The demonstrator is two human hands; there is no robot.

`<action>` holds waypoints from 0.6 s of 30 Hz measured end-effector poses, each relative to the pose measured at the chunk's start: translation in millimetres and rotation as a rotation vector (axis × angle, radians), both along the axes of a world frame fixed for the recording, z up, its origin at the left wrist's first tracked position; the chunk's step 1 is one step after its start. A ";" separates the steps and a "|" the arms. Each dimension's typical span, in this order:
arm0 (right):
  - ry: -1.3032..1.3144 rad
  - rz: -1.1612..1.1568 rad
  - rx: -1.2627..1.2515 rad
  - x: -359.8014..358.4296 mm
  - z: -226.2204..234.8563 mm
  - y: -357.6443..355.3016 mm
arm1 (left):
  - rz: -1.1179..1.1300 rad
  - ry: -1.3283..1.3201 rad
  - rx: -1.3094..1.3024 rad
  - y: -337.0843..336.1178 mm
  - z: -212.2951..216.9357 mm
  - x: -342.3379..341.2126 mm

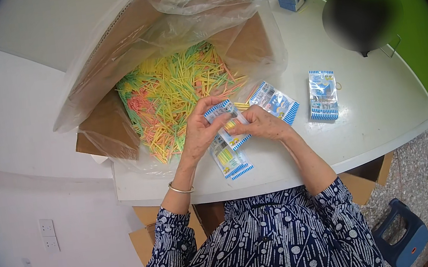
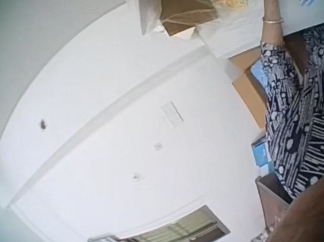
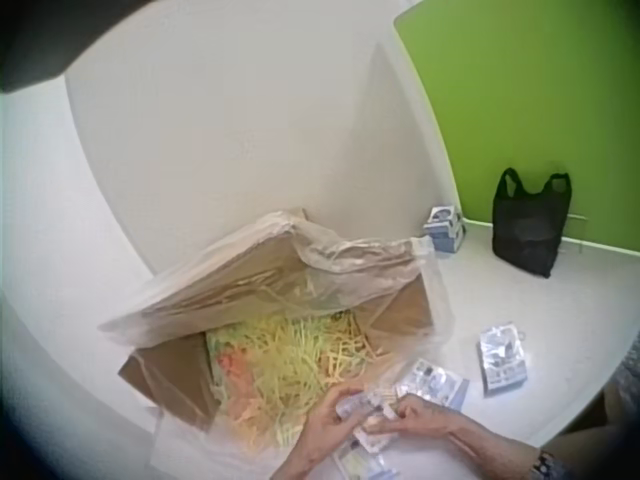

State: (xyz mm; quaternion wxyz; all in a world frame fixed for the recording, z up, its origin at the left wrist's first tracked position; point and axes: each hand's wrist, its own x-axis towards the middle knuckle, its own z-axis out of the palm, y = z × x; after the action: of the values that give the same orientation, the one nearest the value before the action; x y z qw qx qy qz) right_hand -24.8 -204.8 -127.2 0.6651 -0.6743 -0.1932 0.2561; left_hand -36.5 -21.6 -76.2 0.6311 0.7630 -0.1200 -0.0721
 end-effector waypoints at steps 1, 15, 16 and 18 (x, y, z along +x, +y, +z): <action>-0.018 -0.011 0.023 -0.5 -0.6 0.9 | 0.001 0.000 0.001 0.9 -0.6 0.3; -0.508 -0.525 -0.438 1.5 16.3 -35.7 | 0.072 0.048 0.377 43.9 -17.8 -48.0; -0.733 -0.711 -0.633 1.0 11.7 -39.0 | 0.071 0.049 0.376 46.6 -23.6 -52.5; -0.721 -0.660 -0.775 1.8 -2.2 -42.3 | 0.163 -0.385 0.733 47.5 -30.1 -57.0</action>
State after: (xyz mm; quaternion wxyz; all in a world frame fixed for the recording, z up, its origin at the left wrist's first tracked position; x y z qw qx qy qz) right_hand -23.1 -247.1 -129.4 0.3093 -0.9348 -0.0800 -0.1552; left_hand -93.6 25.9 -106.3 0.2878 0.9435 -0.1414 0.0841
